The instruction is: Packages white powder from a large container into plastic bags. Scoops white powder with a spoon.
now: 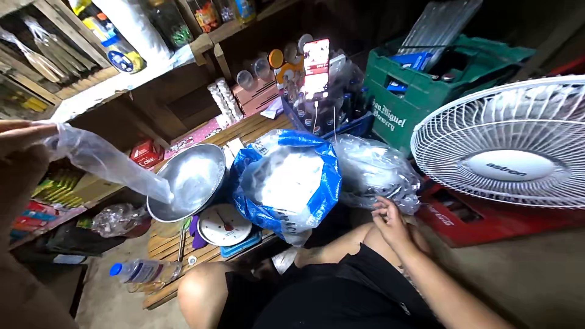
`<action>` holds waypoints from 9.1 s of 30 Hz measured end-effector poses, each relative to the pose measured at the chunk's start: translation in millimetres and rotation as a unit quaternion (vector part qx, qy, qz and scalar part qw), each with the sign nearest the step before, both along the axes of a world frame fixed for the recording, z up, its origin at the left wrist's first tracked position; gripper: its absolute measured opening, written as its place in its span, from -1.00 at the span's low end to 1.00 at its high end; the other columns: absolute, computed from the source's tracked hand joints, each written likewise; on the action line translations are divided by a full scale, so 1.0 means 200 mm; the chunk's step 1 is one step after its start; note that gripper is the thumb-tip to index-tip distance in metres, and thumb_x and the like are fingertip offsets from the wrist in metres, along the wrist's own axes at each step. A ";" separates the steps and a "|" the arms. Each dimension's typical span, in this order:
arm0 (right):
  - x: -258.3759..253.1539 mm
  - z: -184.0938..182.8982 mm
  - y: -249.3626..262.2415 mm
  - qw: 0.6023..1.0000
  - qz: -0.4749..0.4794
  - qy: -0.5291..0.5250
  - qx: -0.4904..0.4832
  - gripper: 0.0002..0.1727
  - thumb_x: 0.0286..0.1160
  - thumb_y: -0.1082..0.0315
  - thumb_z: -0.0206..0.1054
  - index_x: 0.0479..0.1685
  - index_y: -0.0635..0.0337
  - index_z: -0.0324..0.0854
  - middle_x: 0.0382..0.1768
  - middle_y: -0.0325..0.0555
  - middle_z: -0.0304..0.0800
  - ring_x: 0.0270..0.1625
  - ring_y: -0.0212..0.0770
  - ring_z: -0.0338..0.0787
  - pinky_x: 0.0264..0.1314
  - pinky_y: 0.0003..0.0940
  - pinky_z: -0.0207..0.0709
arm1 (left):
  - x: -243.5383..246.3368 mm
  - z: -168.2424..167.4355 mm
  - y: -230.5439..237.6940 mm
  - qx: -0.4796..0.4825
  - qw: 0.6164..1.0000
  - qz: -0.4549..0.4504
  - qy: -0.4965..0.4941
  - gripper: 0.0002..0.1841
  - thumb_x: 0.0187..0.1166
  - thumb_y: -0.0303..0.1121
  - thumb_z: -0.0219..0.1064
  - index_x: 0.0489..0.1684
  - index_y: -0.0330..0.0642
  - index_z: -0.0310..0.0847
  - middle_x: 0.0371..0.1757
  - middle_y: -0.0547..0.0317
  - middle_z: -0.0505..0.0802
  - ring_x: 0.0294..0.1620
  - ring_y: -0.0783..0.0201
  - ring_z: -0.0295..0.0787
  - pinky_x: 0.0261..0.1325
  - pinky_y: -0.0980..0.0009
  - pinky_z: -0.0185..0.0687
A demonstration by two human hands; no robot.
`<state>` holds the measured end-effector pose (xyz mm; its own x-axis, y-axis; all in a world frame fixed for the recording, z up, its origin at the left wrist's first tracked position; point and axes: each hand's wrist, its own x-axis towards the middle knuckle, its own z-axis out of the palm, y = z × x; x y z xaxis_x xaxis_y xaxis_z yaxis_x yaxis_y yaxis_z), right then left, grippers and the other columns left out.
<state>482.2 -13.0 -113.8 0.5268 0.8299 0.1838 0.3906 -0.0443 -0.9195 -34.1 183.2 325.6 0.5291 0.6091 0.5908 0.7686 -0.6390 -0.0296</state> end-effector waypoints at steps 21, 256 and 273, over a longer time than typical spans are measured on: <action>-0.03 -0.02 0.03 0.999 0.005 -0.033 -0.025 -0.37 0.49 0.41 0.14 0.62 0.41 0.32 0.26 0.24 0.66 0.02 -0.20 0.75 0.07 -0.36 0.64 | 0.48 -1.02 -0.01 -0.134 0.987 -0.035 -0.081 -0.63 0.50 -0.60 0.34 0.28 -0.24 0.78 0.36 -0.09 0.80 0.30 -0.10 0.77 0.28 -0.16 0.64; -0.66 1.22 0.73 0.936 0.177 0.292 0.086 -0.71 0.87 0.26 -0.10 0.08 -0.02 0.58 -0.32 -0.33 0.78 -0.30 -0.46 0.78 -0.08 -0.55 0.71 | 0.43 -0.94 0.19 -0.226 0.958 -0.032 -0.175 -0.71 0.53 -0.49 0.38 0.18 -0.20 0.82 0.21 0.00 0.82 -0.18 0.30 0.81 -0.21 0.40 0.76; -0.88 1.33 0.83 0.946 0.257 0.151 0.124 -0.85 0.84 0.30 0.03 0.13 -0.01 0.49 -0.25 -0.29 0.81 -0.24 -0.45 0.81 -0.08 -0.57 0.71 | 0.47 -0.94 0.15 -0.218 0.961 -0.015 -0.166 -0.68 0.48 -0.54 0.38 0.19 -0.25 0.81 0.23 -0.05 0.80 -0.20 0.22 0.82 -0.22 0.34 0.77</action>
<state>306.9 152.7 152.4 0.1243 0.9419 0.3120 0.0202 0.3120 -0.9499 59.6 213.3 138.5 0.3761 0.8252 0.4214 0.6707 -0.5563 0.4907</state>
